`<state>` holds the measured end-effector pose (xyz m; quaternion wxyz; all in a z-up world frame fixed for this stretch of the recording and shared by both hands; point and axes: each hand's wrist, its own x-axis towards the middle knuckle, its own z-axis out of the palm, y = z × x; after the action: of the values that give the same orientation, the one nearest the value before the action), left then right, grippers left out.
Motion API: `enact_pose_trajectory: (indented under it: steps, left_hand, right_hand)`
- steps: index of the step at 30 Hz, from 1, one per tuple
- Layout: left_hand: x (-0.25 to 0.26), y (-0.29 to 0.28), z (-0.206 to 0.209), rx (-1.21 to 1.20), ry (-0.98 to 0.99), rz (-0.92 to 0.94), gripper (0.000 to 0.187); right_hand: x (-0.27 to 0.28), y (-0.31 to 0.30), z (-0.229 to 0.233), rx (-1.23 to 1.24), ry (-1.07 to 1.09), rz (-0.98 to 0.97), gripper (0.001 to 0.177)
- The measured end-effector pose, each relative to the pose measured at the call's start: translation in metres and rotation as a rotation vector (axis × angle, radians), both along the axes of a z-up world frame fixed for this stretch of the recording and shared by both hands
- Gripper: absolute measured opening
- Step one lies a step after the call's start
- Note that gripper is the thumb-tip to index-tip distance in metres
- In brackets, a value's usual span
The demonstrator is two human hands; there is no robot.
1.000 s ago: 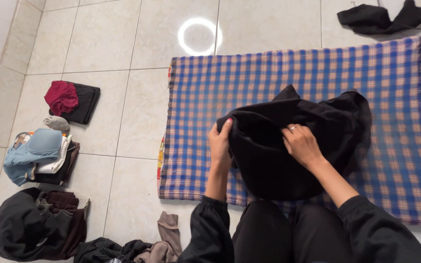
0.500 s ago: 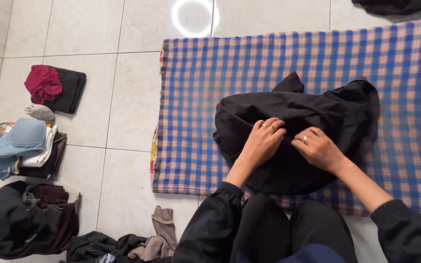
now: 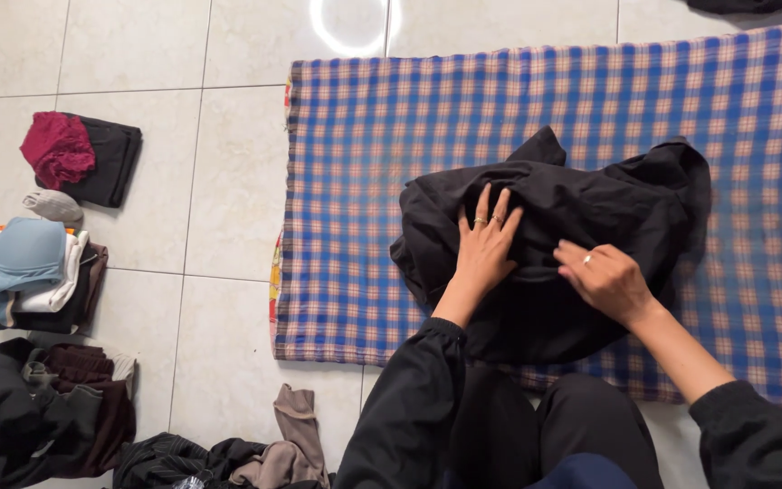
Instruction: Ironing a black shirt on a plaid mat spread on the floor.
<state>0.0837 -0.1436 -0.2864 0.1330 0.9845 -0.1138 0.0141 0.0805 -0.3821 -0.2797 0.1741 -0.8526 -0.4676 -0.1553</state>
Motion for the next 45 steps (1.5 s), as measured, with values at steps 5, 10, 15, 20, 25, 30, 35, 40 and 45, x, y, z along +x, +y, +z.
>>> enact_pose_trajectory:
  steps: [5, 10, 15, 20, 25, 30, 35, 40, 45]
  left_hand:
    - [0.001, -0.006, -0.010, -0.166, -0.080, -0.029, 0.070]
    - [0.005, -0.013, -0.020, -0.191, -0.147, 0.052, 0.045]
    - [0.014, -0.013, -0.025, -0.253, -0.184, 0.147, 0.017]
    - [0.020, -0.004, 0.007, -0.490, -0.212, 0.189, 0.012]
    - [0.016, -0.003, 0.091, -0.600, -0.341, 0.205, 0.010]
    - [-0.008, -0.007, 0.101, -0.838, -0.488, 0.276, 0.019]
    - [-0.023, -0.005, 0.133, -0.837, -0.559, 0.120, 0.032]
    - [-0.025, 0.000, 0.146, -0.771, -0.540, 0.105, 0.049]
    - [-0.021, 0.005, 0.132, -0.845, -0.459, 0.123, 0.016]
  right_hand:
    - [0.014, 0.019, -0.004, -0.096, -0.055, -0.330, 0.027]
    - [0.022, 0.025, -0.017, -0.165, 0.007, -0.408, 0.029]
    - [0.024, 0.031, 0.010, -0.052, 0.211, -0.519, 0.009]
    - [0.034, 0.032, 0.061, 0.248, 0.559, -0.508, 0.009]
    - [0.042, 0.042, 0.113, 0.410, 0.745, -0.488, 0.012]
    - [0.060, 0.037, 0.117, 0.631, 0.899, -0.374, 0.013]
    - [0.073, 0.038, 0.129, 0.902, 1.245, -0.279, 0.013]
    - [0.075, 0.037, 0.151, 1.099, 1.576, -0.249, 0.013]
    - [0.090, 0.021, 0.115, 1.088, 1.404, -0.305, 0.012]
